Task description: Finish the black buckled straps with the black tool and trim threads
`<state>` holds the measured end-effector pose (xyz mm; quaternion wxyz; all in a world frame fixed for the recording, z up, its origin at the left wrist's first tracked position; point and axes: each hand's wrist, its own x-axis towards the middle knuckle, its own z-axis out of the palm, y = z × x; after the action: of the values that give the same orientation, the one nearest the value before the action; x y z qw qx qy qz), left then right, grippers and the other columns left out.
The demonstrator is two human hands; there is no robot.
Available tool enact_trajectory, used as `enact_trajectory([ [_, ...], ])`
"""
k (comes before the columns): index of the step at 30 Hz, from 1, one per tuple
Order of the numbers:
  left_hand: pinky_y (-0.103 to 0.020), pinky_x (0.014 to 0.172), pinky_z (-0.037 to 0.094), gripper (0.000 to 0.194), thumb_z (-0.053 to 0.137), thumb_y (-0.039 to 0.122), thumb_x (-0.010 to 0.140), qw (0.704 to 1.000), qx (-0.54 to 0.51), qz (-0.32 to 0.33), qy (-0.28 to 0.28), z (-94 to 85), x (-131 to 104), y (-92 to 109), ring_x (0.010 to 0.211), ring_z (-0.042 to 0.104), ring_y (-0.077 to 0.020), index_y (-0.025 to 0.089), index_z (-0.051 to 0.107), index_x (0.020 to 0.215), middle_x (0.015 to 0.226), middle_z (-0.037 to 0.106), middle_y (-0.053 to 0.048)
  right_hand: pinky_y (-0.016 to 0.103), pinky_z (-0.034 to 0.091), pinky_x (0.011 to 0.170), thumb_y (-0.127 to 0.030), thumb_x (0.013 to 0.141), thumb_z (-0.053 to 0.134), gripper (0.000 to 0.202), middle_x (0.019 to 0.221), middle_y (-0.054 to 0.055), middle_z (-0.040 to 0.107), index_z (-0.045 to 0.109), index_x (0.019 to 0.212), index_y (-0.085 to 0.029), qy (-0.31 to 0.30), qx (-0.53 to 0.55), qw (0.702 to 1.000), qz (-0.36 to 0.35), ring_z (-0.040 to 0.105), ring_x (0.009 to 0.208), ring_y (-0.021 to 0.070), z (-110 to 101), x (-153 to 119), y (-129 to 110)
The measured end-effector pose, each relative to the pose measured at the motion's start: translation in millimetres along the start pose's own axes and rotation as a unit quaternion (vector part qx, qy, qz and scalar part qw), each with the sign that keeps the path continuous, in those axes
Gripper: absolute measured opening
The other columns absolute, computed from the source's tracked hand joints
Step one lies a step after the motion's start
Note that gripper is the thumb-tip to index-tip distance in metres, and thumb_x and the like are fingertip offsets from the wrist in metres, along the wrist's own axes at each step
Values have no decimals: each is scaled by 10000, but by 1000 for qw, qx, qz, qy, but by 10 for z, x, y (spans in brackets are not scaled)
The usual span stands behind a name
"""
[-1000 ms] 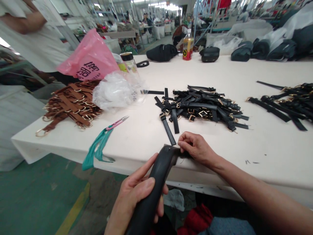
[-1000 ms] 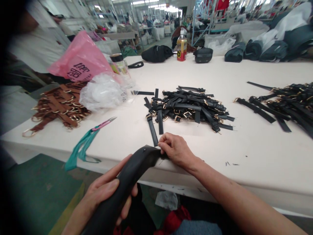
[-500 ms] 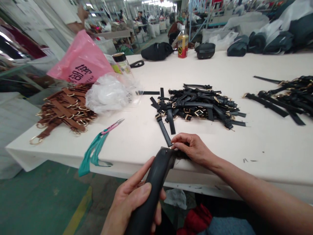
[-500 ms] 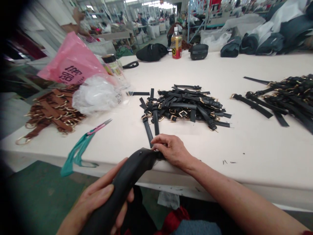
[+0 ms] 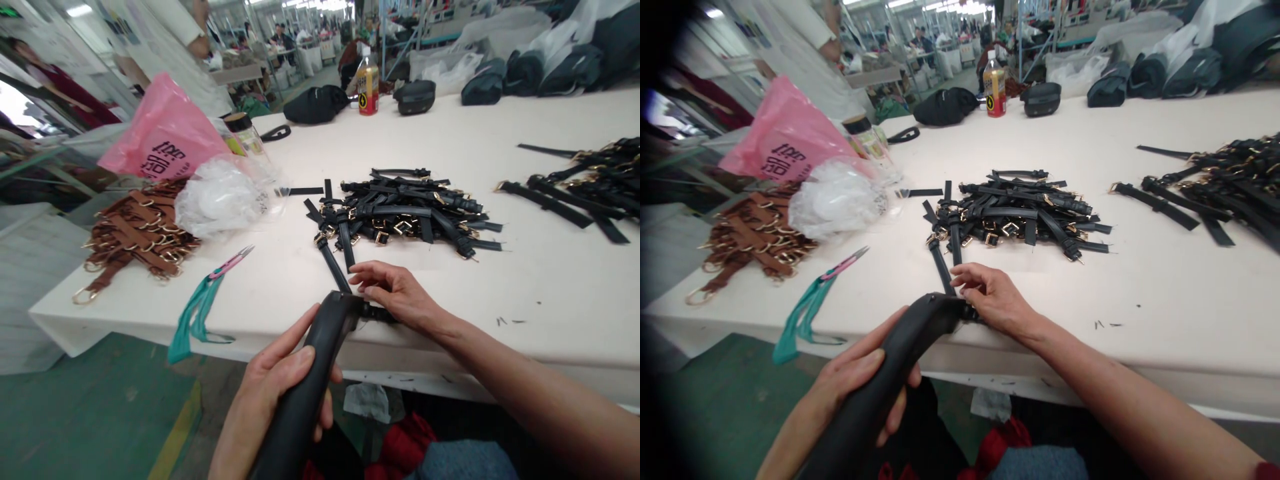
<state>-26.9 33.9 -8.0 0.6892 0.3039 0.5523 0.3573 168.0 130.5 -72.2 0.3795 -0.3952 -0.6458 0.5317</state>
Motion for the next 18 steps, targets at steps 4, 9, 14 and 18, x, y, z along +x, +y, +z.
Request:
enact_trajectory([
  [4, -238, 379, 460, 699, 553, 342, 811, 1000, 4, 8, -4, 22, 2, 27, 453, 597, -173, 233, 255, 1434, 756, 680, -88, 319, 448, 744, -132, 709, 561, 297, 925, 42, 631, 630, 991, -195, 45, -233, 971, -40, 558, 826, 174, -115, -194, -56],
  [9, -232, 388, 463, 682, 534, 352, 830, 999, 27, 16, -12, 15, 15, 44, 469, 596, -166, 221, 250, 1436, 769, 687, -101, 342, 408, 769, -195, 728, 605, 145, 832, 46, 601, 653, 863, -213, 19, -373, 927, -41, 511, 853, 208, -145, -414, -6],
  [14, -229, 389, 459, 694, 548, 355, 818, 999, 28, 22, -11, 51, 43, 64, 463, 594, -164, 219, 257, 1433, 763, 689, -100, 326, 394, 732, -204, 725, 613, 133, 791, 39, 588, 655, 851, -213, 34, -385, 922, -29, 505, 814, 200, -103, -412, 44],
  [18, -229, 396, 460, 669, 553, 365, 814, 999, 31, 29, -6, 114, 94, 85, 474, 597, -165, 231, 298, 1417, 761, 687, -92, 314, 393, 715, -228, 716, 628, 135, 784, 31, 584, 660, 847, -223, 36, -375, 926, -19, 509, 792, 191, -102, -398, 59],
])
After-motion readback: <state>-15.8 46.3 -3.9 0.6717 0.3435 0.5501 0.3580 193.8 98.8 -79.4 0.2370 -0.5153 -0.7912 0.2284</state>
